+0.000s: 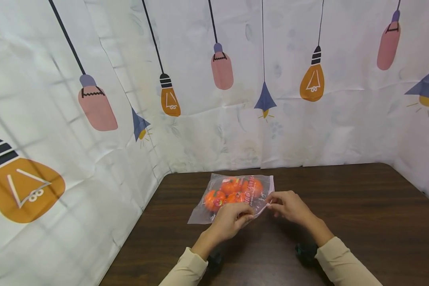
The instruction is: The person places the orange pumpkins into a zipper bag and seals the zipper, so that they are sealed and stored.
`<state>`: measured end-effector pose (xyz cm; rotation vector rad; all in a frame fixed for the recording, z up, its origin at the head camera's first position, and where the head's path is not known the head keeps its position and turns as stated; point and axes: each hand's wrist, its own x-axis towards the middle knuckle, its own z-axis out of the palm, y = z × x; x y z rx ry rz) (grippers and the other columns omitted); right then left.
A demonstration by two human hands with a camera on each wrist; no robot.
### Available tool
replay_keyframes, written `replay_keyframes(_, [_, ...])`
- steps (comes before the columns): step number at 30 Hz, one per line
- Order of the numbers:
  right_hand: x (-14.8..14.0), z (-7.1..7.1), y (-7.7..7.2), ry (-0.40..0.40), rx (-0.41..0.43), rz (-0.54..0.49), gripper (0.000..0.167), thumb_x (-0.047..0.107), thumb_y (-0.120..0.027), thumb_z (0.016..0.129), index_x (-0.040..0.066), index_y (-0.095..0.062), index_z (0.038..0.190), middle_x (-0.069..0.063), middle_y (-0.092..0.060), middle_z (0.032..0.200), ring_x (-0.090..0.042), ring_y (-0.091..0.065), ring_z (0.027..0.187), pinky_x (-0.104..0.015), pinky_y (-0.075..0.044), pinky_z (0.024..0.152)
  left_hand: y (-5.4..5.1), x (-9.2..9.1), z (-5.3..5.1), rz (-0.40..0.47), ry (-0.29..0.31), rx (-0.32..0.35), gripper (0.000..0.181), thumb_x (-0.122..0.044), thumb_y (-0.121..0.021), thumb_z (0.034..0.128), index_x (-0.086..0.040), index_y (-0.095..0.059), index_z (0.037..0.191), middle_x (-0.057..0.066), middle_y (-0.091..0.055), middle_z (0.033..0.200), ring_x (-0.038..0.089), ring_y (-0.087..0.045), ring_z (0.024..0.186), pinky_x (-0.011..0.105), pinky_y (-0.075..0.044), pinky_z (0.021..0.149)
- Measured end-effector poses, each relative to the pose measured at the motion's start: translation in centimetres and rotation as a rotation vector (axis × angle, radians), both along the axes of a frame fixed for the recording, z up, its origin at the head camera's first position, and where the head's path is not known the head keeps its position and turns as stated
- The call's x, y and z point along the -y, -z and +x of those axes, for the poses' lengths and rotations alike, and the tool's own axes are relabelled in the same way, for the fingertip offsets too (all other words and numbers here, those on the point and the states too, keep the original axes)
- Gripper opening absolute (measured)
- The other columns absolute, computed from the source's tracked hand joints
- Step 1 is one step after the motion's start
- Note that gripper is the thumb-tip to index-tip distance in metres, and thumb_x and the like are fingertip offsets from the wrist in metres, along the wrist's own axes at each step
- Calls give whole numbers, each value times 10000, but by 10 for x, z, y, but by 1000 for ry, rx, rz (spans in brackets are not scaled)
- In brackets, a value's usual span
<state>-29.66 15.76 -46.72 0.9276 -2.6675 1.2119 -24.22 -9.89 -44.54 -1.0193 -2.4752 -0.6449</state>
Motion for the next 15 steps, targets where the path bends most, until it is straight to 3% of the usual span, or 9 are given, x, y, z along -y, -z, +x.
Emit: replay_keyframes(15, [-13, -6, 5, 181, -61, 22, 110, 150, -739, 924, 121, -715, 1027, -37, -751, 899, -38, -625, 568, -249, -499, 474, 1, 2, -2, -8, 3, -16, 70, -320, -697, 954, -261, -732, 941, -164, -729, 891, -73, -578, 758, 102, -480, 727])
